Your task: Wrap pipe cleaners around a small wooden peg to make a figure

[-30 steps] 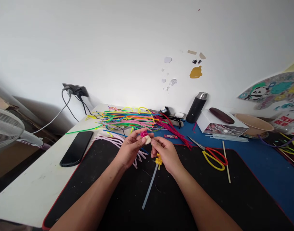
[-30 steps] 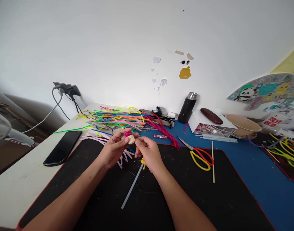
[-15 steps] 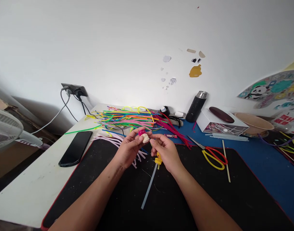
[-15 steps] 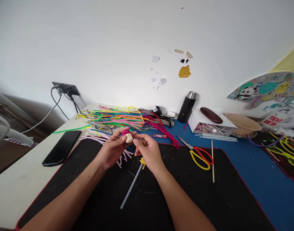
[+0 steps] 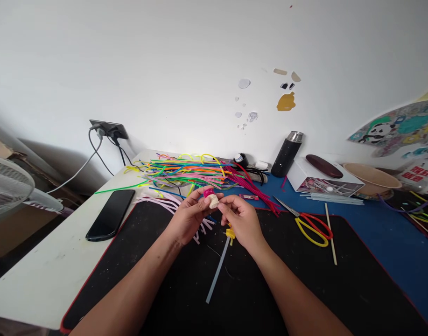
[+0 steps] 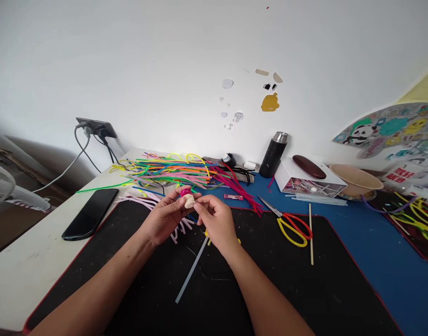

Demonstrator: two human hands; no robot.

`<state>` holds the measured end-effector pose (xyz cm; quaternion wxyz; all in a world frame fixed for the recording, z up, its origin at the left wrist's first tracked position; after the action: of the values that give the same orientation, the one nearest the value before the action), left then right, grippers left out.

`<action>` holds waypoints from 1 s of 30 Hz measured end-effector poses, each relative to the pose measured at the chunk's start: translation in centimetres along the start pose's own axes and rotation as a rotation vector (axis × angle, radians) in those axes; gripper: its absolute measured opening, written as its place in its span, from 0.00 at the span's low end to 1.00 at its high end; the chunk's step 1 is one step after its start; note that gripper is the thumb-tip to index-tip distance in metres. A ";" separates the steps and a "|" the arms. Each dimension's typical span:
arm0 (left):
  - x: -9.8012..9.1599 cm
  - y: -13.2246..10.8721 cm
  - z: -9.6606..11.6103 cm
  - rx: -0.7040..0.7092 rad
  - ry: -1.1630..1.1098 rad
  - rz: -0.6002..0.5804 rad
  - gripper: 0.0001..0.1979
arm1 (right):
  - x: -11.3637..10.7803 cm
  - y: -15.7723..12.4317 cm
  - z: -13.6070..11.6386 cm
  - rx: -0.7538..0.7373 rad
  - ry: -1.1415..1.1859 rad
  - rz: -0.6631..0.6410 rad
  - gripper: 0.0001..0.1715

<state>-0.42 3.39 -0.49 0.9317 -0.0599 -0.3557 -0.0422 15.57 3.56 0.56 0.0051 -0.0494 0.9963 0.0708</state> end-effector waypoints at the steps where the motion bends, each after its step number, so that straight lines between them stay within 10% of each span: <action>1: 0.0 0.0 0.0 0.000 0.001 0.000 0.20 | 0.0 0.0 0.0 -0.009 -0.015 0.007 0.13; 30: 0.5 -0.2 0.4 0.026 0.062 0.031 0.22 | 0.1 -0.5 -0.7 -0.101 -0.181 0.037 0.12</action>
<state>-0.35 3.22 0.17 0.9436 -0.0520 -0.3260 -0.0251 15.54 2.98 1.13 0.0911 -0.0248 0.9876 0.1253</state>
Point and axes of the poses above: each hand's wrist, its own y-axis towards the middle knuckle, its own x-axis out of the palm, z = x × y, the point moved 3 cm from there along y, towards the middle knuckle, and after that the axes turned 4 degrees about z, right-handed, at the moved point
